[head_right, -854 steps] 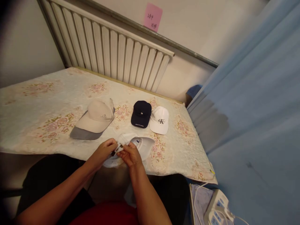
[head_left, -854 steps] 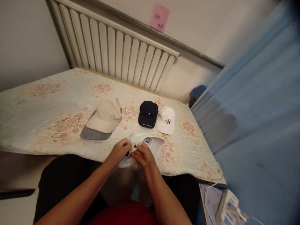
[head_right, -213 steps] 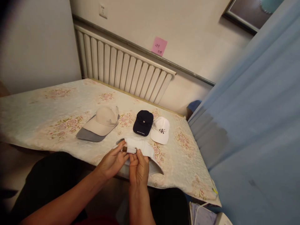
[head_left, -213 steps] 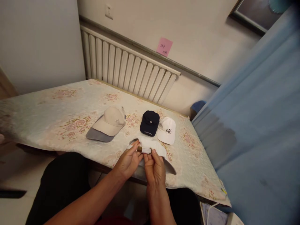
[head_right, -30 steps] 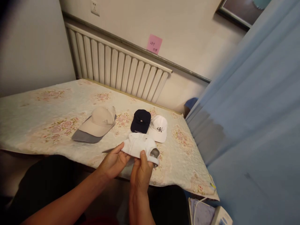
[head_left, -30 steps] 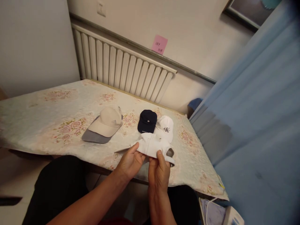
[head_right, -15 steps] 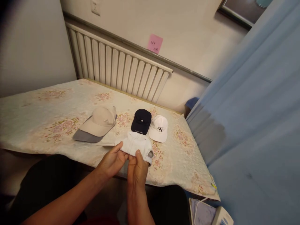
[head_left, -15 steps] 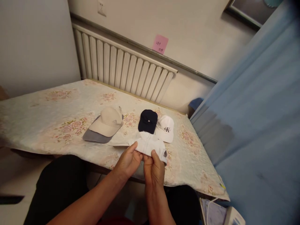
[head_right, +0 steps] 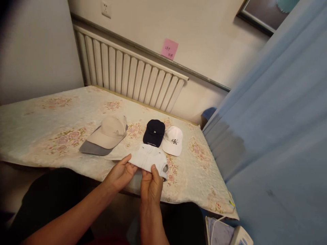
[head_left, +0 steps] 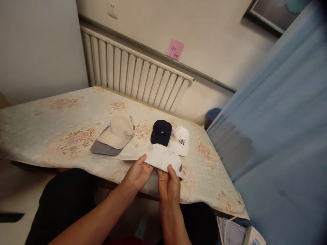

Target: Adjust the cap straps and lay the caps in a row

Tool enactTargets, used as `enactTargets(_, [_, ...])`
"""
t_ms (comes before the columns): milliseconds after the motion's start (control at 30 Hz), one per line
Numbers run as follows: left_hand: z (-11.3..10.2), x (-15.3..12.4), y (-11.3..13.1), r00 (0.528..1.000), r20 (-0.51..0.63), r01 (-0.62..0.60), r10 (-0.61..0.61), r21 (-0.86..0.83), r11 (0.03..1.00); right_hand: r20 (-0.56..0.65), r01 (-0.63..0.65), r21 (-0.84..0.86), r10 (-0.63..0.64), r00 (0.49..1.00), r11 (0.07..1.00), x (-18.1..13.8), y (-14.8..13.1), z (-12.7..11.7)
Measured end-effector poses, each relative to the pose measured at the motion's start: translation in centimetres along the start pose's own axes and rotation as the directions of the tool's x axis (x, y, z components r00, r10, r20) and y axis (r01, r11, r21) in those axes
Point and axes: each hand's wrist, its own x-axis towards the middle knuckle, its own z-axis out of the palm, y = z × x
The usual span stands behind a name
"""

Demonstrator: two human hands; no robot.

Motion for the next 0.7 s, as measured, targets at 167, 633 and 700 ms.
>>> enactTargets(167, [-0.2, 0.1, -1.1, 0.999, -0.025, 0.037, -0.036, 0.033, 0.999, 0.025, 0.023, 0.029, -0.024, 0.999, 0.999, -0.7, 0.7, 0.5])
enactTargets(633, [-1.0, 1.0, 0.4, 1.000, 0.010, 0.002, -0.002, -0.045, 0.999, -0.072, -0.067, 0.065, 0.072, 0.995, 0.996, 0.5, 0.5, -0.8])
enactTargets(700, [-0.8, 1.0, 0.4, 1.000, 0.019, 0.006, -0.006, -0.034, 0.999, -0.062, -0.051, 0.059, 0.055, 0.997, 0.997, 0.6, 0.4, -0.8])
